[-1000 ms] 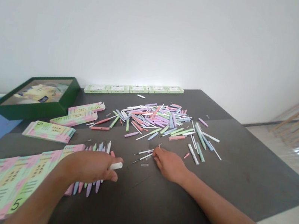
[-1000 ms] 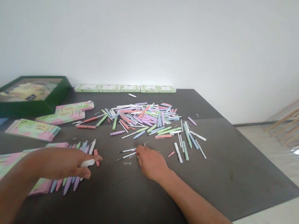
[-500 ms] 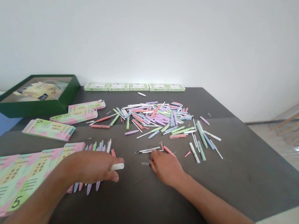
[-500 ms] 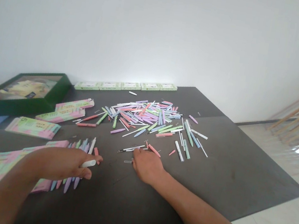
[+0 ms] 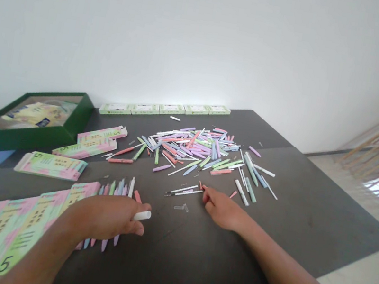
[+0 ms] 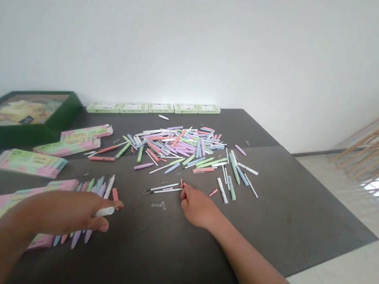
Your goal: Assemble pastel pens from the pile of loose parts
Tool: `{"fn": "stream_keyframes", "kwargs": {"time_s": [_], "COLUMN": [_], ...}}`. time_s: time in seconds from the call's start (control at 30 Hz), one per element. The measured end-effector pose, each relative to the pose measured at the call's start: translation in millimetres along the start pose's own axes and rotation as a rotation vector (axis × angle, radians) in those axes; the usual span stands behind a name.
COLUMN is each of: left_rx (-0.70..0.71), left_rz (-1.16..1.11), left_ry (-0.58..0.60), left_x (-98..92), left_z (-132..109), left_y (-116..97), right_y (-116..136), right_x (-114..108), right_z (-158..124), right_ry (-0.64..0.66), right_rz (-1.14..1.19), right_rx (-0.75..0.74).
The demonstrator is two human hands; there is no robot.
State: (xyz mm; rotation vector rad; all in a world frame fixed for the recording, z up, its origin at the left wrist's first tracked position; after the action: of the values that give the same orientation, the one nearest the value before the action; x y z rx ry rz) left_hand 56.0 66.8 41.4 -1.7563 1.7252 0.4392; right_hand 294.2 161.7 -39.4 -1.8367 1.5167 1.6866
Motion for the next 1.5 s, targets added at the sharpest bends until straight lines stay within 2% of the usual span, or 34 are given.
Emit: {"fn": "stream_keyframes", "kwargs": {"time_s": [0.17,0.3,0.43,0.63,0.77,0.9,1.13,1.2,1.27,1.4,1.5], "left_rx": [0.002,-0.013,-0.007,0.010,0.027,0.019,-0.012,-0.021,-0.032,-0.025,-0.013], "left_rz": [-0.004,-0.003,-0.007,-0.020,-0.021,-0.029,-0.043,-0.036,-0.032,-0.028,-0.020], "left_ry": [0.017,0.041,0.020,0.018,0.007,-0.008,-0.026,-0.026,-0.024,0.004,0.032], "left_x": [-1.6,-2.9,-0.7,0.7,-0.8,0.2,2.2,2.9,3.6,3.2,0.6], "left_z": [1,-1,0,-1,-5,-4,-5,-4,-2,0,-2], "left_y": [-3,-6,-3,0,-1,0,-2,-1,1,0,-3], "right_y": [-1,-9,-16,-26,-40,-43,-52,-51,-43,-12,5], "right_x": [14,9,5,3,-11,-33,-68,-72,-69,-43,-21], "right_z": [0,14,15,8,10,11,25,31,35,36,35], "right_ry": [-0.059,-0.118,-0.115,-0.103,-0.185,-0.287,-0.445,-0.423,-0.328,-0.119,-0.073], "right_rz": [-0.186,-0.316,-0.365,-0.268,-0.113,0.035,-0.076,-0.128,-0.190,-0.321,-0.422], "right_rx": [0.074,0.101,0.039,-0.072,-0.157,-0.164,0.015,0.050,0.040,-0.121,-0.226]}}
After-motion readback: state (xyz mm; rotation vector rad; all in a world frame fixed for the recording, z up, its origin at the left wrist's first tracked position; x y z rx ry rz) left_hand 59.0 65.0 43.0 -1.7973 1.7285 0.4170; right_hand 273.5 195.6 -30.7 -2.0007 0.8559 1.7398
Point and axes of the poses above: each hand's wrist, its own z-axis towards the middle knuckle, its own x-axis out of the palm, y = z × x, the point moved 2 cm from there along z, towards the middle knuckle, and after that the axes turned 5 degrees about y, right-handed, at the moved point
